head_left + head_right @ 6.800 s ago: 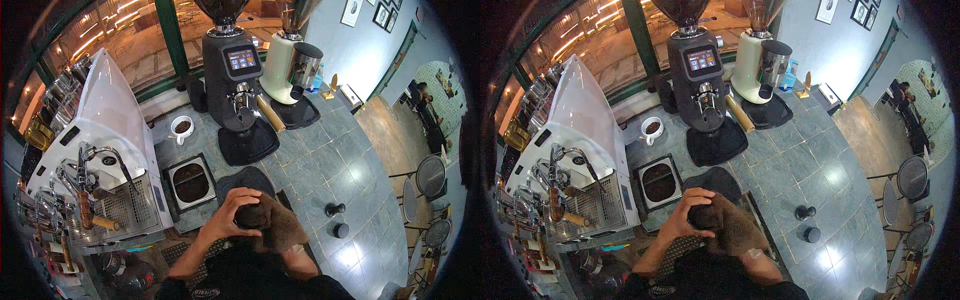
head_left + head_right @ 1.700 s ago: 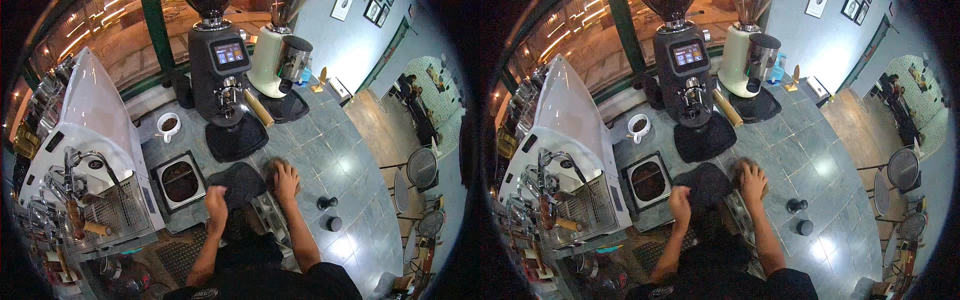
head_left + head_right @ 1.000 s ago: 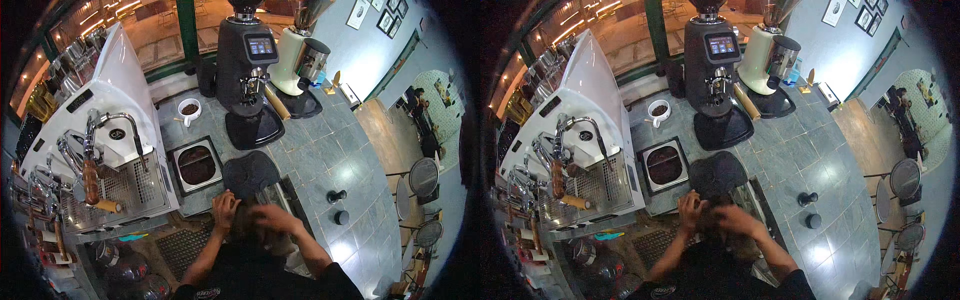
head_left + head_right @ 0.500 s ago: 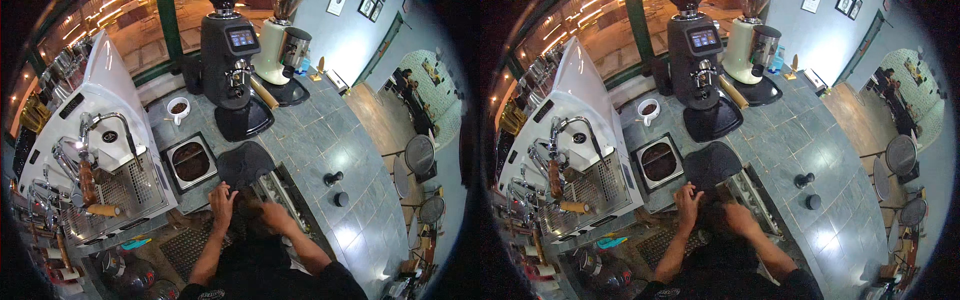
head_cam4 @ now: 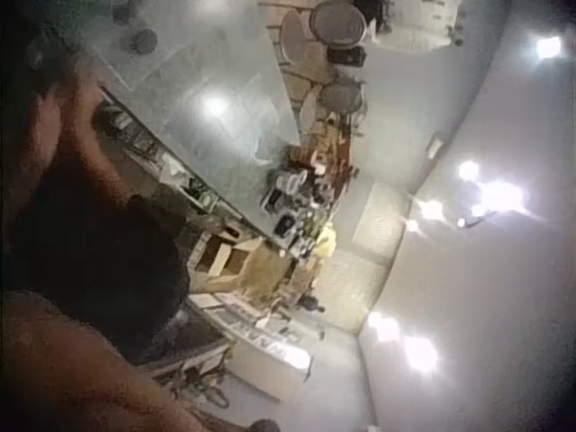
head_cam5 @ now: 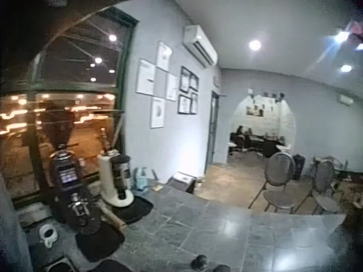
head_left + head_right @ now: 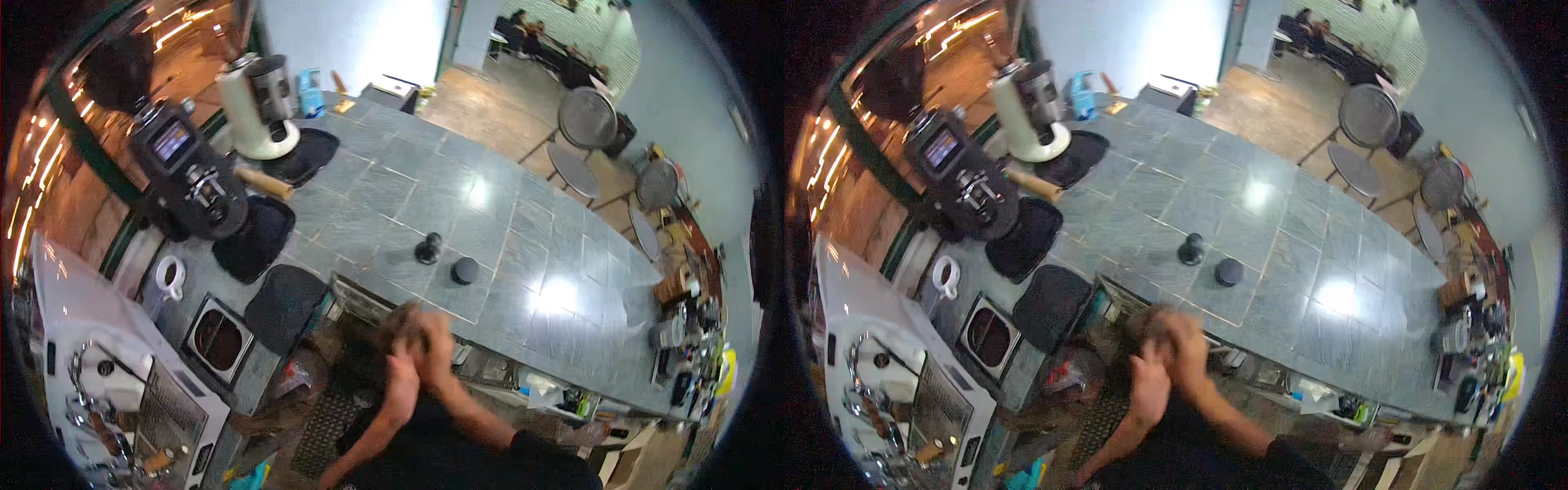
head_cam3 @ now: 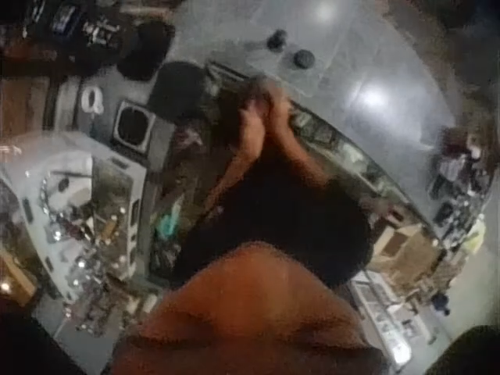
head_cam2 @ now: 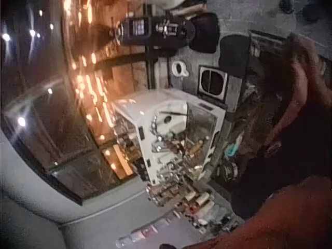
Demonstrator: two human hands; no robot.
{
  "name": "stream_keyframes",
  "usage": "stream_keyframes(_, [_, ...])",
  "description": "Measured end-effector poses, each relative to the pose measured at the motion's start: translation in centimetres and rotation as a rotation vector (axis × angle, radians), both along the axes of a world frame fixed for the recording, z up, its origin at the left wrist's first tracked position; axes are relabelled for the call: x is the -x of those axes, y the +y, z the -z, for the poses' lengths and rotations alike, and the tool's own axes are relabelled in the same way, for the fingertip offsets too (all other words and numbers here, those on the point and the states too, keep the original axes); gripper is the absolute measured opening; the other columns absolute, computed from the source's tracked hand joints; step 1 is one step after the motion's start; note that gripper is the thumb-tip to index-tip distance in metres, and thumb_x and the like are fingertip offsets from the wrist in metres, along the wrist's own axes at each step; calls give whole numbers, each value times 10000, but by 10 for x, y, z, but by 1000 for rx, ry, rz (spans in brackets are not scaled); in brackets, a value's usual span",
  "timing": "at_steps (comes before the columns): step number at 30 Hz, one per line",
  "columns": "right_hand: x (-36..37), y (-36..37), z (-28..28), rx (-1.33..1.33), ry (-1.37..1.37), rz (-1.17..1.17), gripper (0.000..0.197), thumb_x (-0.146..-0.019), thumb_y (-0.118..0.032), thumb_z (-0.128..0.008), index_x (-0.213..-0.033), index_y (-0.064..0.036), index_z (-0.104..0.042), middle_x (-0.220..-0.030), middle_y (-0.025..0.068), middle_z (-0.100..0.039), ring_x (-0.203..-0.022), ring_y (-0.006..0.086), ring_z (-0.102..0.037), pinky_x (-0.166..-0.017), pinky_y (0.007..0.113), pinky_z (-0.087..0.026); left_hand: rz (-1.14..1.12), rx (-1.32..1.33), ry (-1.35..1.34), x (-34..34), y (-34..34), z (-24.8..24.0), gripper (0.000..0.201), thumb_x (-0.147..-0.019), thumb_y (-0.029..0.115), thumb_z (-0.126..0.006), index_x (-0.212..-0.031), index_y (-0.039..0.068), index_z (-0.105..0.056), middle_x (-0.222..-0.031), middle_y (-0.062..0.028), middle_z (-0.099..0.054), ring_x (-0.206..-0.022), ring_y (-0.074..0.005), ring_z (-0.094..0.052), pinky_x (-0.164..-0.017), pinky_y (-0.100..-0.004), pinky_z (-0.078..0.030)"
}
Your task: The person is cleaning components of an espresso machine and the surrounding counter area.
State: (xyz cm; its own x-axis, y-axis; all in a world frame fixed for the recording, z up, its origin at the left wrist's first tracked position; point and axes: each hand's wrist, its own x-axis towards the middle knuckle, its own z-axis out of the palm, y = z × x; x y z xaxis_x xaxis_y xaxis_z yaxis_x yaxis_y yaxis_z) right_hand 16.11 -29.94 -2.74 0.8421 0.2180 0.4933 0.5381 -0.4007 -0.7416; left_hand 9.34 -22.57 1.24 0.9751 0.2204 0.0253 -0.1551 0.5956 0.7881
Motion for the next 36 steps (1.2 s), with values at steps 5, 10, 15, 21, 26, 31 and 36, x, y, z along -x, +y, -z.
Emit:
stream_keyframes(5, [-72, -96, -65, 48, 62, 471, 397, -855, -45, -632, -1247, -70, -570, -1105, 185, -556, -1015, 361, -566, -884, 400, -453, 958, -108, -99, -7, -11, 37, 508, -1040, 415, -347, -1378, 35, -343, -1263, -145, -488, -1102, -208, -511, -879, -393, -466])
stream_keyframes(10, [-106, -150, -36, 468, 241, 504, 560, -832, -143, -700, -1355, -134, -501, -1252, 171, -516, -1184, 372, -485, -954, 440, -410, -105, -876, -8, -104, -38, 39, 143, -906, -28, -511, -881, 53, -395, -858, -31, -400, -727, -139, -414, -709, -263, -401])
stream_keyframes(15, [-138, -121, 2, 541, 69, 119, 718, -763, -291, -776, -1385, -142, -449, -1360, 166, -458, -1229, 381, -438, -978, 474, -399, -97, -500, 228, -137, -35, 59, 225, -900, 6, -569, -833, 77, -366, -818, 7, -378, -743, -84, -367, -695, -238, -380])
stream_keyframes(21, [-155, -91, 18, 570, 306, 41, 707, -749, -252, -790, -1343, -105, -436, -1249, 159, -499, -1099, 371, -541, -822, 456, -530, -239, -356, 287, -128, -14, 70, 160, -963, 164, -590, -1040, 42, -522, -935, -49, -580, -774, -121, -568, -706, -271, -449])
stream_keyframes(26, [-141, -66, 8, 441, 477, -222, 657, -765, -261, -787, -1307, -92, -456, -1213, 179, -501, -1084, 395, -552, -860, 442, -503, -293, -42, 315, -107, 28, 80, 447, -1015, 369, -435, -1284, 16, -488, -1235, -133, -575, -1131, -225, -548, -938, -345, -423])
stream_keyframes(31, [-74, 14, -25, 156, 278, -642, 654, -779, -298, -776, -1298, -85, -439, -1236, 219, -477, -1088, 437, -551, -876, 464, -489, -88, 365, -65, -100, 47, 57, 576, -1029, 388, -324, -1470, 17, -322, -1532, -157, -316, -1421, -269, -289, -1167, -405, -209])
stream_keyframes(36, [-76, 127, -43, 178, 305, -566, 637, -811, -333, -741, -1285, -55, -418, -1149, 220, -470, -1000, 458, -561, -797, 496, -495, -596, 439, 149, -52, 63, 15, 583, -1052, 406, -258, -1460, -6, -320, -1513, -162, -325, -1381, -277, -346, -1146, -411, -253])
